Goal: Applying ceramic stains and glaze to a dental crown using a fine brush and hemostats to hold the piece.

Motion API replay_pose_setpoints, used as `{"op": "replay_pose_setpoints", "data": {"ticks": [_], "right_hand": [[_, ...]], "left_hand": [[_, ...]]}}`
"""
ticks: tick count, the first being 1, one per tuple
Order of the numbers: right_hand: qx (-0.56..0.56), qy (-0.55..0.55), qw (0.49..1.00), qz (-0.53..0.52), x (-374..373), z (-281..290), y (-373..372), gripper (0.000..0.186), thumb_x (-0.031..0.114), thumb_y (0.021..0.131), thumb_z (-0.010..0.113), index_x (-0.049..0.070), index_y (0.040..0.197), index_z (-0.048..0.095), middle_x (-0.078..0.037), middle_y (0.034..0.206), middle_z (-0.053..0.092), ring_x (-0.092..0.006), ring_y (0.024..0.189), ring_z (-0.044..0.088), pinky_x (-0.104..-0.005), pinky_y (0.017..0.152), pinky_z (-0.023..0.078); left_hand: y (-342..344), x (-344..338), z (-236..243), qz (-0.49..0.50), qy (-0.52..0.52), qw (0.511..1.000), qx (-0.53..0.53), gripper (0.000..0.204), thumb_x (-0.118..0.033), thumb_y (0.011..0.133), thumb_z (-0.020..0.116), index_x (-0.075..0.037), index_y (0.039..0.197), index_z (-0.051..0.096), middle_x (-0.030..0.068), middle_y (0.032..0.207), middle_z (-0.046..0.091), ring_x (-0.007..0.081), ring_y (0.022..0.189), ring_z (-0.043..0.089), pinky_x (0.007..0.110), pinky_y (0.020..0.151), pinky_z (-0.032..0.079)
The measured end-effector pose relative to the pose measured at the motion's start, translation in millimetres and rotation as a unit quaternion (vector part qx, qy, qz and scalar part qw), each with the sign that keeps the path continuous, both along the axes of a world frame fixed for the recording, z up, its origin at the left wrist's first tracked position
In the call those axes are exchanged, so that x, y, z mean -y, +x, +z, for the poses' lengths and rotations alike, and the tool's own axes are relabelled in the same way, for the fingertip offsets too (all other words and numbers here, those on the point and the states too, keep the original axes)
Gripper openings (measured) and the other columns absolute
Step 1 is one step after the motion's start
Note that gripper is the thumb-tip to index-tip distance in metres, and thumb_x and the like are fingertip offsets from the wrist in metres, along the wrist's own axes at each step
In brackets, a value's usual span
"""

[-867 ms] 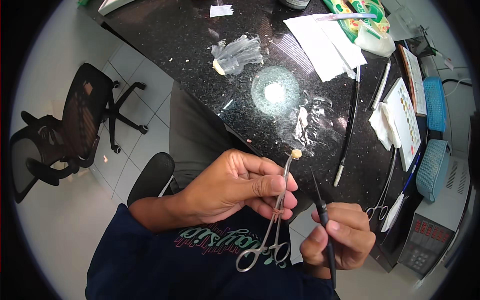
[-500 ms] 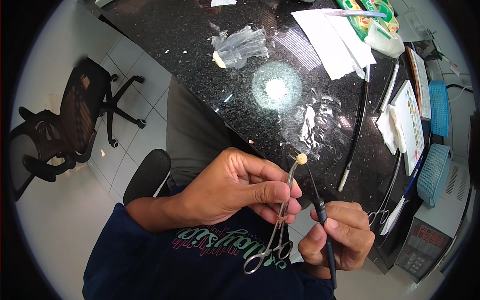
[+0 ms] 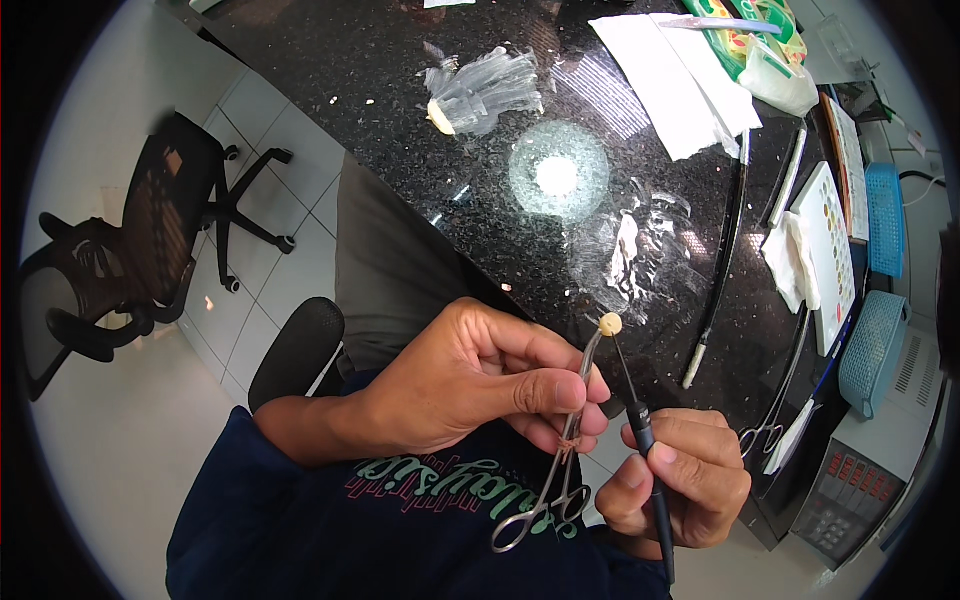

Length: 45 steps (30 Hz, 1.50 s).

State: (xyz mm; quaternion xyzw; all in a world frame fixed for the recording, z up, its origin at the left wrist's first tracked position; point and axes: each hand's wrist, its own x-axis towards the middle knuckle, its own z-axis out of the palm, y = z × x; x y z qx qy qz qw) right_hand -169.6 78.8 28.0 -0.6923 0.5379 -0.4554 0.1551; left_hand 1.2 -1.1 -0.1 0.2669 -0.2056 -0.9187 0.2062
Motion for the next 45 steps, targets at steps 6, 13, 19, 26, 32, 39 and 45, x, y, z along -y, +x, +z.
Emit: {"op": "replay_pose_setpoints", "data": {"ticks": [6, 13, 19, 26, 32, 39, 45], "right_hand": [[-0.002, -0.001, 1.000, 0.006, 0.8, 0.4, -1.0, 0.023, 0.003, 0.077, 0.062, 0.006, 0.095, 0.047, -0.010, 0.074, 0.057, -0.0160, 0.061, 0.057, -0.0244, 0.055, 0.045], [-0.003, 0.008, 1.000, 0.009, -0.1, 1.5, -2.3, 0.023, 0.003, 0.077, 0.062, 0.005, 0.094, 0.047, -0.010, 0.074, 0.057, -0.0160, 0.061, 0.058, -0.0245, 0.055, 0.045], [-0.002, 0.010, 1.000, 0.003, -0.5, 1.3, -1.7, 0.023, 0.003, 0.077, 0.062, 0.005, 0.095, 0.047, -0.010, 0.073, 0.058, -0.0164, 0.061, 0.058, -0.0248, 0.055, 0.046], [0.000, 0.016, 1.000, 0.001, -1.4, 1.9, -2.2, 0.024, 0.004, 0.077, 0.063, 0.006, 0.095, 0.048, -0.009, 0.074, 0.058, -0.0167, 0.062, 0.058, -0.0254, 0.056, 0.046], [0.001, 0.013, 1.000, 0.002, -0.7, 2.4, -2.5, 0.024, 0.005, 0.077, 0.063, 0.005, 0.096, 0.048, -0.009, 0.074, 0.058, -0.0170, 0.063, 0.059, -0.0254, 0.056, 0.046], [-0.018, 0.005, 1.000, -0.017, -2.2, 3.4, 2.1, 0.024, 0.004, 0.077, 0.064, 0.005, 0.095, 0.048, -0.010, 0.074, 0.058, -0.0173, 0.063, 0.059, -0.0256, 0.056, 0.046], [-0.017, 0.006, 1.000, -0.012, -1.5, 4.4, 2.4, 0.024, 0.004, 0.077, 0.064, 0.004, 0.094, 0.048, -0.010, 0.074, 0.057, -0.0176, 0.062, 0.059, -0.0259, 0.055, 0.046]], "left_hand": [[0.4, -0.1, 0.4, -0.001, -0.002, 1.000, 0.002, 0.026, -0.013, 0.087, 0.062, 0.011, 0.096, 0.060, 0.0222, 0.084, 0.066, 0.0268, 0.076, 0.068, 0.028, 0.063, 0.059], [0.5, -0.5, -0.3, -0.001, 0.001, 1.000, -0.002, 0.027, -0.014, 0.086, 0.062, 0.011, 0.096, 0.060, 0.0219, 0.084, 0.066, 0.0268, 0.076, 0.068, 0.028, 0.064, 0.059], [0.7, -0.4, -0.1, -0.002, -0.006, 1.000, 0.000, 0.028, -0.015, 0.087, 0.062, 0.011, 0.096, 0.060, 0.0218, 0.084, 0.066, 0.0273, 0.077, 0.068, 0.028, 0.063, 0.058], [1.0, 0.5, 0.8, -0.005, -0.005, 1.000, 0.000, 0.028, -0.015, 0.087, 0.061, 0.012, 0.095, 0.060, 0.0219, 0.084, 0.066, 0.0277, 0.077, 0.068, 0.028, 0.063, 0.058], [2.9, 0.8, -1.3, -0.021, 0.004, 1.000, -0.020, 0.028, -0.018, 0.088, 0.061, 0.006, 0.101, 0.062, 0.0160, 0.089, 0.067, 0.0177, 0.079, 0.067, 0.024, 0.067, 0.058], [1.7, 0.3, 1.0, -0.006, 0.002, 1.000, 0.002, 0.027, -0.014, 0.087, 0.061, 0.012, 0.095, 0.059, 0.0223, 0.084, 0.065, 0.0282, 0.077, 0.068, 0.028, 0.063, 0.058], [1.2, -0.8, 0.2, 0.000, -0.001, 1.000, -0.003, 0.026, -0.014, 0.087, 0.062, 0.012, 0.094, 0.060, 0.0223, 0.084, 0.065, 0.0275, 0.077, 0.068, 0.028, 0.063, 0.058]]}}
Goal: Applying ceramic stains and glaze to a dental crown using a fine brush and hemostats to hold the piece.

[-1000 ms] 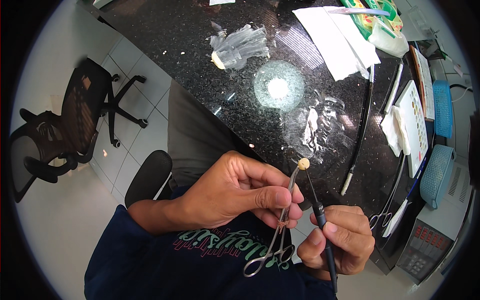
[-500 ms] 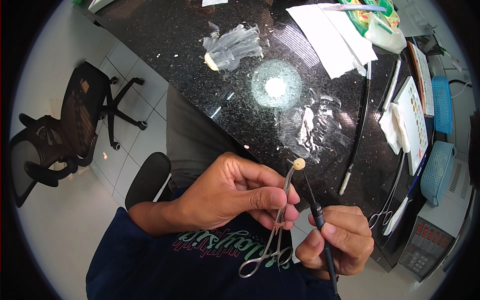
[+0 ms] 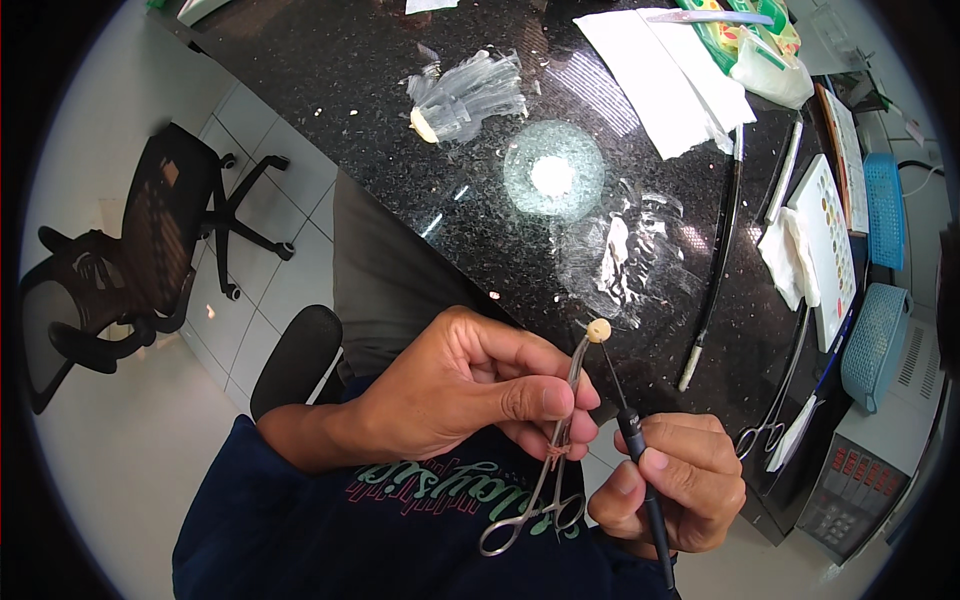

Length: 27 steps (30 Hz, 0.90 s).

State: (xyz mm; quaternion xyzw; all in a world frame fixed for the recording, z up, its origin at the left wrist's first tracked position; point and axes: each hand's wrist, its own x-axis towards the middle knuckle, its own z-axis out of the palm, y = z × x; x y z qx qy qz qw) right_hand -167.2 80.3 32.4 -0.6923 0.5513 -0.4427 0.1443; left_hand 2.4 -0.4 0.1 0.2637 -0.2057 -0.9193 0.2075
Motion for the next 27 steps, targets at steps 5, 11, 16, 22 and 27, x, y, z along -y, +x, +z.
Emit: {"op": "replay_pose_setpoints", "data": {"ticks": [5, 11, 16, 22, 27], "right_hand": [[-0.004, -0.001, 1.000, 0.000, 1, -1, 1, 0.024, 0.003, 0.076, 0.064, 0.004, 0.095, 0.048, -0.010, 0.075, 0.057, -0.0176, 0.062, 0.059, -0.0258, 0.055, 0.046], [-0.003, 0.008, 1.000, 0.007, 1, 2, 0, 0.024, 0.002, 0.076, 0.063, 0.004, 0.094, 0.048, -0.010, 0.075, 0.057, -0.0175, 0.062, 0.059, -0.0255, 0.056, 0.047], [0.000, -0.001, 1.000, 0.010, 1, 1, -1, 0.025, 0.007, 0.078, 0.064, 0.004, 0.095, 0.047, -0.010, 0.074, 0.057, -0.0164, 0.061, 0.057, -0.0242, 0.054, 0.045], [0.168, -0.020, 0.984, -0.060, -4, -7, -9, 0.031, 0.032, 0.085, 0.063, 0.007, 0.096, 0.048, -0.008, 0.073, 0.048, -0.0126, 0.054, 0.045, -0.0195, 0.043, 0.037], [0.174, -0.015, 0.984, -0.043, -11, -4, -26, 0.027, 0.030, 0.085, 0.062, 0.006, 0.091, 0.051, -0.009, 0.077, 0.044, -0.0129, 0.057, 0.045, -0.0175, 0.042, 0.035]], "left_hand": [[1, 0, -1, 0.005, -0.002, 1.000, -0.003, 0.026, -0.013, 0.087, 0.062, 0.012, 0.094, 0.060, 0.0224, 0.083, 0.065, 0.0270, 0.076, 0.068, 0.027, 0.063, 0.058], [2, 1, -5, -0.007, -0.006, 0.999, -0.042, 0.024, -0.012, 0.088, 0.060, 0.008, 0.101, 0.061, 0.0165, 0.090, 0.066, 0.0187, 0.082, 0.067, 0.026, 0.070, 0.058], [-2, -1, 0, 0.015, -0.024, 1.000, 0.004, 0.021, -0.008, 0.086, 0.062, 0.012, 0.092, 0.061, 0.0222, 0.084, 0.065, 0.0260, 0.077, 0.068, 0.028, 0.064, 0.058], [-4, -6, 0, 0.054, -0.114, 0.990, 0.058, 0.016, 0.001, 0.081, 0.065, 0.011, 0.092, 0.063, 0.0213, 0.085, 0.066, 0.0236, 0.076, 0.068, 0.028, 0.068, 0.058], [-3, -2, -2, 0.111, -0.426, 0.884, 0.158, 0.017, 0.004, 0.073, 0.071, 0.006, 0.090, 0.068, 0.0172, 0.081, 0.068, 0.0192, 0.070, 0.068, 0.026, 0.064, 0.056]]}}
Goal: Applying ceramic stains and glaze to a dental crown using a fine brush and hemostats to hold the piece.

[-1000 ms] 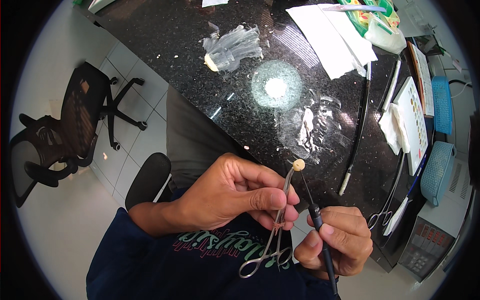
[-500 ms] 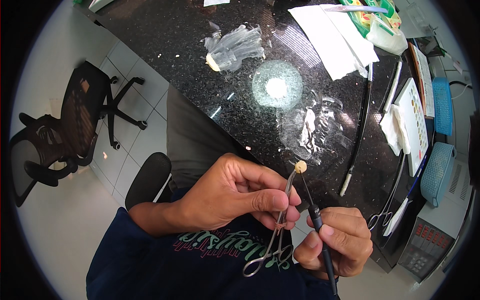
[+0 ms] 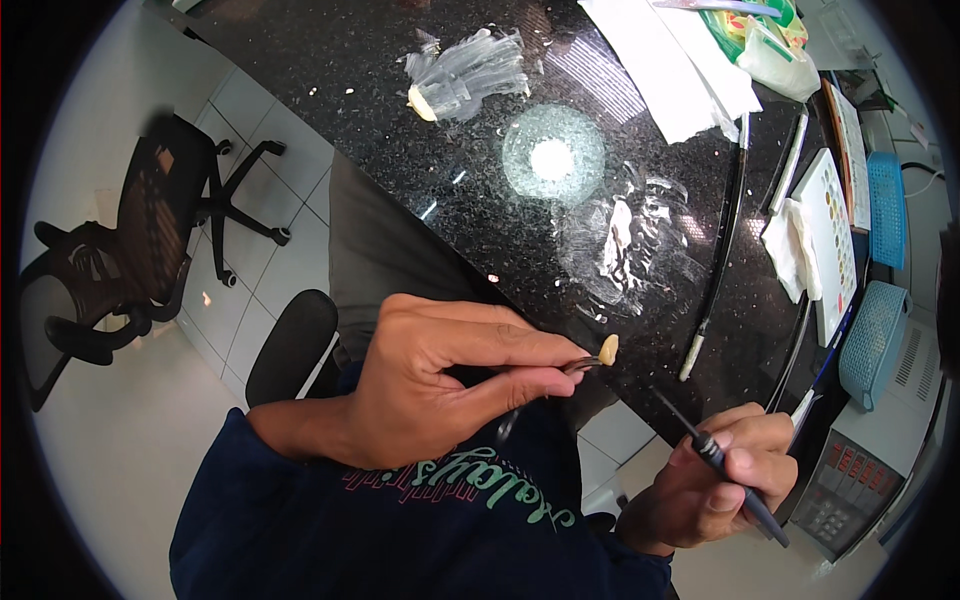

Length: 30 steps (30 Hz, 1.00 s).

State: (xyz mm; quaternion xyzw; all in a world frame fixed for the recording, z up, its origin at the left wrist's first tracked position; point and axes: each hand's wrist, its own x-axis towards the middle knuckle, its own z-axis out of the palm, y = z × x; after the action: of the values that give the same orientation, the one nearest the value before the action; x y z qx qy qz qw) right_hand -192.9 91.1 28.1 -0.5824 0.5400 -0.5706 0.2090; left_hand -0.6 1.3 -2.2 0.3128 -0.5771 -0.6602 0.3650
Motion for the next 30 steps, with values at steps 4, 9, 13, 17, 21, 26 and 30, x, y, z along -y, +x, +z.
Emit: {"op": "replay_pose_setpoints", "data": {"ticks": [4, 9, 13, 17, 21, 26, 30], "right_hand": [[-0.010, 0.021, 1.000, 0.001, 2, 5, 2, 0.025, 0.027, 0.084, 0.060, 0.006, 0.090, 0.049, -0.009, 0.069, 0.048, -0.0138, 0.055, 0.048, -0.0199, 0.048, 0.037], [-0.064, -0.013, 0.998, -0.013, 4, -1, 15, 0.022, 0.024, 0.084, 0.060, 0.006, 0.089, 0.048, -0.008, 0.067, 0.050, -0.0135, 0.054, 0.049, -0.0212, 0.049, 0.039], [-0.091, -0.030, 0.995, -0.024, 3, -1, 16, 0.019, 0.019, 0.084, 0.060, 0.006, 0.091, 0.049, -0.007, 0.068, 0.052, -0.0138, 0.055, 0.052, -0.0211, 0.049, 0.039], [-0.098, -0.018, 0.995, 0.004, 3, 1, 15, 0.019, 0.017, 0.083, 0.062, 0.006, 0.095, 0.052, -0.008, 0.069, 0.054, -0.0141, 0.056, 0.054, -0.0212, 0.050, 0.039], [-0.099, -0.021, 0.995, 0.009, 3, 1, 15, 0.019, 0.017, 0.084, 0.063, 0.006, 0.095, 0.052, -0.008, 0.070, 0.055, -0.0142, 0.056, 0.054, -0.0210, 0.051, 0.040], [-0.102, -0.010, 0.995, 0.013, 4, 3, 17, 0.019, 0.016, 0.085, 0.063, 0.006, 0.095, 0.052, -0.008, 0.070, 0.055, -0.0143, 0.057, 0.055, -0.0209, 0.051, 0.040], [-0.102, -0.023, 0.994, 0.016, 6, 1, 17, 0.018, 0.016, 0.085, 0.062, 0.005, 0.095, 0.051, -0.008, 0.070, 0.055, -0.0144, 0.057, 0.054, -0.0209, 0.051, 0.040]], "left_hand": [[5, 8, 6, 0.011, -0.155, 0.983, 0.094, 0.024, 0.003, 0.069, 0.072, -0.001, 0.093, 0.070, 0.0128, 0.077, 0.068, 0.0171, 0.064, 0.066, 0.024, 0.056, 0.051], [11, 13, 9, 0.029, -0.241, 0.960, 0.140, 0.028, 0.002, 0.065, 0.074, -0.004, 0.092, 0.071, 0.0091, 0.071, 0.067, 0.0160, 0.060, 0.063, 0.024, 0.050, 0.048], [10, 15, 13, 0.027, -0.260, 0.953, 0.153, 0.029, 0.002, 0.064, 0.074, -0.006, 0.092, 0.071, 0.0076, 0.070, 0.066, 0.0146, 0.059, 0.063, 0.022, 0.049, 0.047], [10, 15, 14, 0.027, -0.264, 0.950, 0.164, 0.029, 0.002, 0.064, 0.074, -0.006, 0.091, 0.071, 0.0068, 0.069, 0.066, 0.0139, 0.058, 0.062, 0.022, 0.048, 0.046], [10, 16, 14, 0.027, -0.262, 0.951, 0.164, 0.029, 0.003, 0.063, 0.073, -0.006, 0.091, 0.071, 0.0065, 0.069, 0.066, 0.0138, 0.058, 0.062, 0.022, 0.048, 0.046], [10, 15, 14, 0.029, -0.256, 0.952, 0.163, 0.028, 0.002, 0.063, 0.074, -0.007, 0.090, 0.071, 0.0063, 0.069, 0.066, 0.0137, 0.058, 0.062, 0.022, 0.048, 0.046], [10, 15, 14, 0.032, -0.253, 0.953, 0.165, 0.028, 0.002, 0.063, 0.074, -0.007, 0.090, 0.072, 0.0062, 0.069, 0.066, 0.0138, 0.058, 0.062, 0.022, 0.048, 0.046]]}}
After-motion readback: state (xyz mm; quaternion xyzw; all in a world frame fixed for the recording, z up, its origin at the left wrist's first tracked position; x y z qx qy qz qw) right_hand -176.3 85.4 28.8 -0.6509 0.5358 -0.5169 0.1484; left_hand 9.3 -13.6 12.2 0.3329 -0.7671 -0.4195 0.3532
